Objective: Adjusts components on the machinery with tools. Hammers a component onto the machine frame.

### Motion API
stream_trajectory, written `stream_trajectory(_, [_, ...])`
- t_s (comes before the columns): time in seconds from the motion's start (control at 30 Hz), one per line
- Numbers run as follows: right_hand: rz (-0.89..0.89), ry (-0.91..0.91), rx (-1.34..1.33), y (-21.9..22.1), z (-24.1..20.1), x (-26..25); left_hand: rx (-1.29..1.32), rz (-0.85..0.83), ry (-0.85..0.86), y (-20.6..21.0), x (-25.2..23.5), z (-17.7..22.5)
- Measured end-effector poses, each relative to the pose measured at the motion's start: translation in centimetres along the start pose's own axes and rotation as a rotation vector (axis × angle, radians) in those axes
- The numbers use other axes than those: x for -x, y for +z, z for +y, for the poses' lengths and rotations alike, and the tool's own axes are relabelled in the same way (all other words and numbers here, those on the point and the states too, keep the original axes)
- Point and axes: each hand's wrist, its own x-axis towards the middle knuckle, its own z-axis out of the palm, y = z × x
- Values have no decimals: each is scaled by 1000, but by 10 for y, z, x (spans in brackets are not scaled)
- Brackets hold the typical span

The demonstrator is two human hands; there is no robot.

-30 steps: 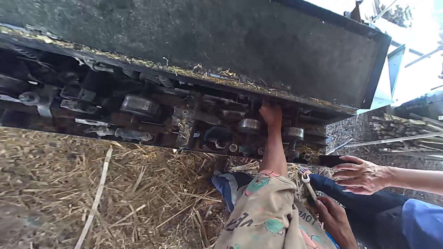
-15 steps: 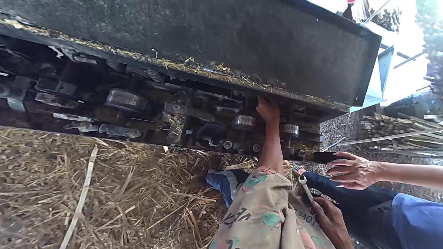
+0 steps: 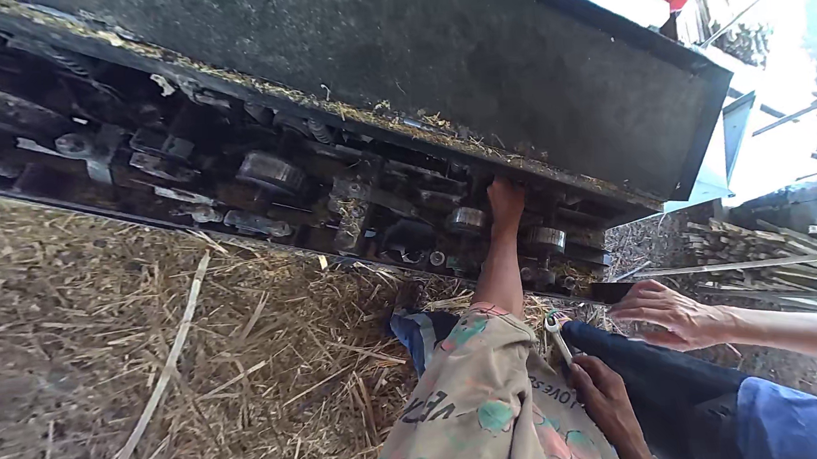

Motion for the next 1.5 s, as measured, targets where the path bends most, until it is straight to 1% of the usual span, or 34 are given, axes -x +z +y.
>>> stream_trajectory(0.1, [7,14,1,1,3,2,46,59,-26,4,0,1])
stream_trajectory(0.23, [38,-35,49,-1,1,4,72,175,-53,15,2,6])
stream_trajectory(0.4, [102,-26,139,-4,-2,8,85,240,-105,23,2,8])
stream_trajectory(0.53, [115,-14,141,-5,5,13,92,280,-65,28,2,4])
stream_trajectory(0.6, [109,-15,147,-3,11,14,73,228,-24,24,3,3])
stream_trajectory(0.7, [71,-14,158,1,13,12,22,55,-16,7,6,4])
stream_trajectory(0.73, [55,-15,158,2,12,11,30,23,-17,2,5,4])
stream_trajectory(0.87, [5,-42,161,6,4,3,77,28,-3,-3,2,1])
stream_trajectory(1.03, [-27,8,116,12,-4,1,30,-108,-39,-15,-3,5])
stream_trajectory(1.1, [-35,23,74,14,-2,3,45,-93,-47,-16,-4,5])
stream_trajectory(1.2, [-25,38,46,17,2,9,44,-26,-79,-11,-2,7])
stream_trajectory(1.23, [-11,31,52,19,-1,11,42,-9,-97,-10,0,8])
stream_trajectory(1.27, [-10,45,73,19,-13,14,33,1,-118,-8,1,10])
stream_trajectory(1.3, [-25,88,97,18,-38,17,23,1,-141,-7,3,13])
stream_trajectory(1.33, [-48,174,118,15,-73,21,16,13,-153,-5,4,15])
stream_trajectory(1.37, [-48,235,139,15,-95,23,18,38,-152,-3,4,15])
stream_trajectory(1.4, [-35,266,149,15,-106,26,21,70,-147,0,4,14])
stream_trajectory(1.5, [28,257,139,15,-108,32,45,173,-120,8,3,10])
